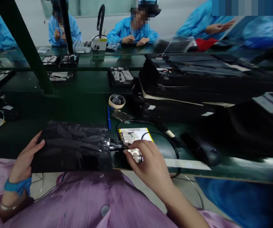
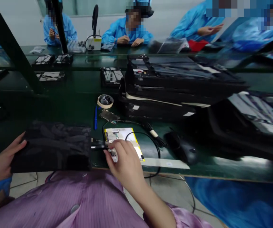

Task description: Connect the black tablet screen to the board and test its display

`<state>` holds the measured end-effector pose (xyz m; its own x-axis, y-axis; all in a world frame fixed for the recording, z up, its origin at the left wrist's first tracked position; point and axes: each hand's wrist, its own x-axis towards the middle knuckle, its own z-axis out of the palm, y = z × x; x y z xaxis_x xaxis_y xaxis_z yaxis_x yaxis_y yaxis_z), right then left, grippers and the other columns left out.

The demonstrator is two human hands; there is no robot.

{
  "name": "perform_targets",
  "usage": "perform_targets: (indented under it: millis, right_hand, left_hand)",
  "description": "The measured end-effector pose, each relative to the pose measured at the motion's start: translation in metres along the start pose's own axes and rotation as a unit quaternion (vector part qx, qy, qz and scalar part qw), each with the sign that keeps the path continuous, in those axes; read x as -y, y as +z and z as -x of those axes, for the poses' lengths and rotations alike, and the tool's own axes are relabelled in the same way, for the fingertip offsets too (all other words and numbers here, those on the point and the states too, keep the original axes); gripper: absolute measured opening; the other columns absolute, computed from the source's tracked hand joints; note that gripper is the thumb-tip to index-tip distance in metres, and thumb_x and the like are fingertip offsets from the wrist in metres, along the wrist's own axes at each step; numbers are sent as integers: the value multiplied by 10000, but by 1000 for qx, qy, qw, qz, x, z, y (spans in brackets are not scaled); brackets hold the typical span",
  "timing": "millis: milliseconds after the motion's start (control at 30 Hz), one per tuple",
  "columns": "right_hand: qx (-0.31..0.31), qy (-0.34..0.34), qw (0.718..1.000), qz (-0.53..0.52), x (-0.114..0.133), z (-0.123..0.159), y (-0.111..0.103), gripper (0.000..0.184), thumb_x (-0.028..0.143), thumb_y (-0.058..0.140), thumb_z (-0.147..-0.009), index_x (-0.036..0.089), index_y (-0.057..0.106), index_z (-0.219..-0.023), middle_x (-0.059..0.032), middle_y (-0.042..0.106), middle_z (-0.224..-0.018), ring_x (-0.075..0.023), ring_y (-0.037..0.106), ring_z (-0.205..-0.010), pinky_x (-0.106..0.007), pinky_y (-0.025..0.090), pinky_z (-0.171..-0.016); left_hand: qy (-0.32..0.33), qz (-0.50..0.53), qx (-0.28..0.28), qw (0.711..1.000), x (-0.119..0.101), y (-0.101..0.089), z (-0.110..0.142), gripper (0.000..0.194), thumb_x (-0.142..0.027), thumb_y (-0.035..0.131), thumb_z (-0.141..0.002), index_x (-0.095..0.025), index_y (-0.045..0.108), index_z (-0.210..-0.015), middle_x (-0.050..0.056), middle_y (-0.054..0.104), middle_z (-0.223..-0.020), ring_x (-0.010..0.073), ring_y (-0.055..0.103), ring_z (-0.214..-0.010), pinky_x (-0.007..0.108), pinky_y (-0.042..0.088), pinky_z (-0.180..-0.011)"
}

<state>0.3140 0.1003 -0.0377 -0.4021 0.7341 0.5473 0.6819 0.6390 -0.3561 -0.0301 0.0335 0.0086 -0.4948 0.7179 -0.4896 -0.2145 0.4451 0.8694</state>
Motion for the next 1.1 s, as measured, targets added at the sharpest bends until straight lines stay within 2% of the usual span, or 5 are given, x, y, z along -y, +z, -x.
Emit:
perform_targets:
  millis: [100,233,367,500,1100]
  right_hand:
    - [-4,-11,1000,23,-12,-2,-8,213,171,523,-914,187,506,-1126,-157,607,-1151,-314,590,-1049,-470,510,-838]
    - [98,-8,995,-32,-28,-8,-17,432,111,484,-863,200,448,-1284,-141,602,-1211,-313,558,-1144,-496,506,-900]
    - [200,-3,974,-106,-35,-22,-10,455,125,554,-841,198,460,-1281,-123,634,-1144,-297,580,-1091,-490,494,-924]
    - [211,18,970,-123,-38,-30,-1,383,59,562,-756,186,520,-1115,-71,651,-914,-267,611,-900,-451,494,-856]
    - [209,1,971,-119,-43,-18,-5,398,225,675,-864,146,613,-1250,-104,603,-966,-276,530,-930,-435,459,-808]
  left_hand:
    - [115,-212,-47,969,-7,-9,-7,529,-498,637,-856,-318,577,-1350,44,701,-1250,325,629,-1188,499,513,-1015]
    - [371,-465,-165,786,-34,-6,3,556,-483,612,-858,-243,567,-1357,102,379,-1573,403,214,-1493,622,158,-1201]
    - [555,-507,107,650,-58,69,27,433,-423,479,-965,-342,486,-1390,-9,548,-1442,230,435,-1403,435,343,-1174]
    - [468,-580,338,575,-47,176,22,467,-226,661,-857,-138,546,-1302,135,666,-1265,307,594,-1224,471,439,-1066]
    - [482,-340,295,752,-18,213,-15,225,-97,679,-801,-162,625,-1010,34,699,-986,108,658,-747,266,561,-746]
